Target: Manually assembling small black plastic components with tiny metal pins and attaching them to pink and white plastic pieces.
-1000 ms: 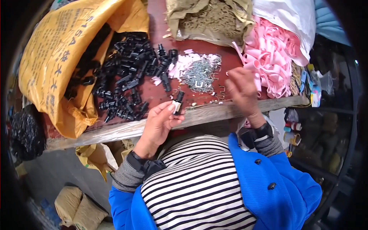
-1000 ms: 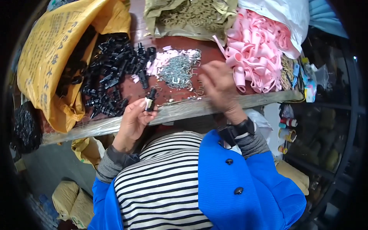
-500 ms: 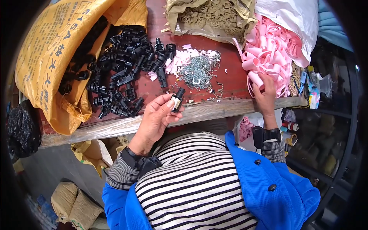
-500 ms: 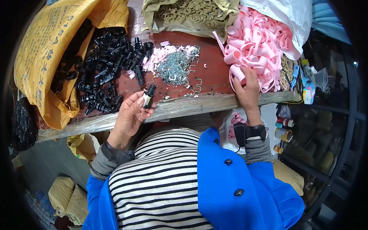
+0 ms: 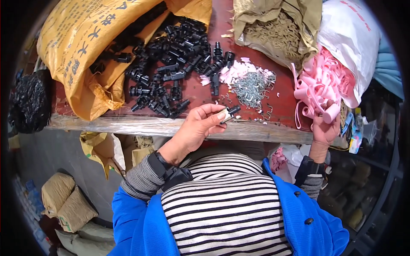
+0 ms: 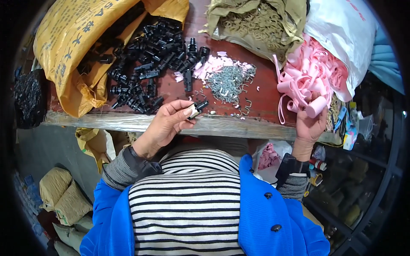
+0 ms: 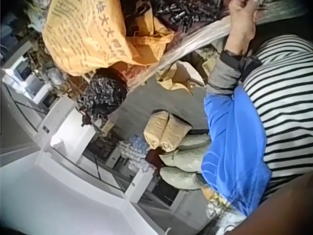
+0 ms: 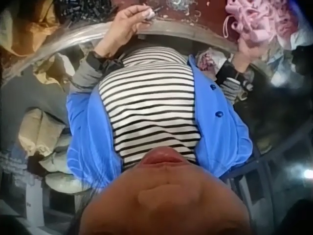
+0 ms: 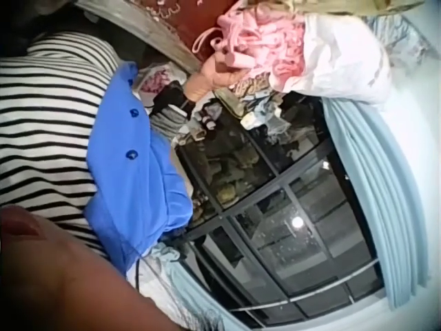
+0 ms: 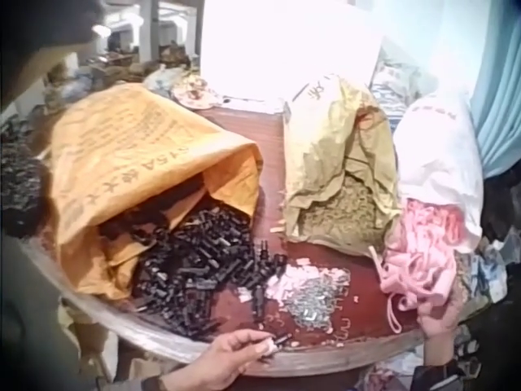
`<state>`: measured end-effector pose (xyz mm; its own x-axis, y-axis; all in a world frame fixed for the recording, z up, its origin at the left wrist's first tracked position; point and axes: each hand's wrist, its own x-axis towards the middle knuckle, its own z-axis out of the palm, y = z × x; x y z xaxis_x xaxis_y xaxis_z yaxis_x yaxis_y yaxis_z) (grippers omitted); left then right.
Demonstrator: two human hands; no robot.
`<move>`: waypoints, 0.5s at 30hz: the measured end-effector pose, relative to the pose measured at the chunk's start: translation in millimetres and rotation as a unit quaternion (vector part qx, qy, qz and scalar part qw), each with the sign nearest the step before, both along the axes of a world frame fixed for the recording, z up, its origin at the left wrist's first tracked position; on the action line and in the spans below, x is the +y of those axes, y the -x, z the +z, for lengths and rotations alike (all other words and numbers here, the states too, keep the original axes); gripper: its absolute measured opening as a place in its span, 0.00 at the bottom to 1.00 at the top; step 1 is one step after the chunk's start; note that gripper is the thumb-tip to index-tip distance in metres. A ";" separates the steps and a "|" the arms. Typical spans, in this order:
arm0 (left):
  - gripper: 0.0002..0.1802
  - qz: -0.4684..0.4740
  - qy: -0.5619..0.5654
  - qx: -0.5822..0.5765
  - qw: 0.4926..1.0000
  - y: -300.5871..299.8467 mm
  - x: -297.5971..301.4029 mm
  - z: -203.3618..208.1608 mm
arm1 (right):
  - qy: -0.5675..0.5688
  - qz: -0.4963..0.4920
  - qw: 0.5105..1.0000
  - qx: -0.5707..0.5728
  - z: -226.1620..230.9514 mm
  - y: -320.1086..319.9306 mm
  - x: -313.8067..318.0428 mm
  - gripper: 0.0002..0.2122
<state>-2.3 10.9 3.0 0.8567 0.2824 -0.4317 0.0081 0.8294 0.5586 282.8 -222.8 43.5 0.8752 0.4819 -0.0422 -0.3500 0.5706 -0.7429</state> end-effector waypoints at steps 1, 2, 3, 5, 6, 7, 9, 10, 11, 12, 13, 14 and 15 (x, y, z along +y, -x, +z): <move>0.14 -0.002 -0.006 -0.001 1.000 -0.3 0.4 0.1 | -0.020 0.011 1.000 0.007 0.3 0.9 3.6 0.18; 0.14 -0.005 -0.011 -0.002 1.000 -0.6 1.1 0.3 | -0.041 0.022 0.999 0.014 1.6 2.6 7.6 0.18; 0.14 -0.008 -0.017 -0.004 1.000 -0.8 2.0 0.7 | -0.042 0.022 0.999 0.014 1.7 4.1 12.4 0.18; 0.14 -0.013 -0.019 -0.008 1.000 0.3 3.3 2.2 | -0.128 0.218 0.966 0.053 -2.7 9.3 25.8 0.18; 0.14 -0.017 -0.017 -0.012 1.000 1.5 3.3 3.5 | -0.166 0.314 0.932 0.071 -1.3 17.4 35.0 0.18; 0.14 -0.021 -0.018 -0.016 1.000 1.9 3.4 4.5 | -0.102 0.324 0.938 0.068 -1.4 29.7 42.8 0.18; 0.13 -0.027 -0.032 -0.012 0.999 0.9 4.4 4.9 | 0.088 0.352 0.932 0.006 7.3 68.4 65.0 0.20; 0.13 -0.033 -0.044 -0.008 0.998 1.4 4.3 5.7 | 0.212 0.363 0.905 -0.054 16.4 88.6 77.9 0.21; 0.13 -0.041 -0.055 -0.005 0.998 0.5 3.7 7.4 | 0.254 0.413 0.865 -0.132 14.9 96.2 85.9 0.22; 0.13 -0.044 -0.056 -0.005 0.997 -0.3 3.4 9.0 | 0.293 0.458 0.813 -0.208 12.9 100.5 93.5 0.23; 0.13 -0.046 -0.069 -0.004 0.997 -0.5 3.0 10.6 | 0.294 0.457 0.814 -0.206 10.8 105.5 100.7 0.23; 0.13 -0.049 -0.082 -0.003 0.995 -0.4 2.6 12.0 | 0.290 0.460 0.802 -0.245 8.3 110.1 107.8 0.23; 0.13 -0.051 -0.095 -0.002 0.994 -0.2 2.4 12.9 | 0.286 0.463 0.789 -0.284 6.1 113.7 113.7 0.23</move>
<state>-2.1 13.3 16.0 0.8868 0.2702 -0.3749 0.0840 0.7035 0.7057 169.1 -109.1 49.5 0.1150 0.9703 -0.2126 0.0622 -0.2206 -0.9734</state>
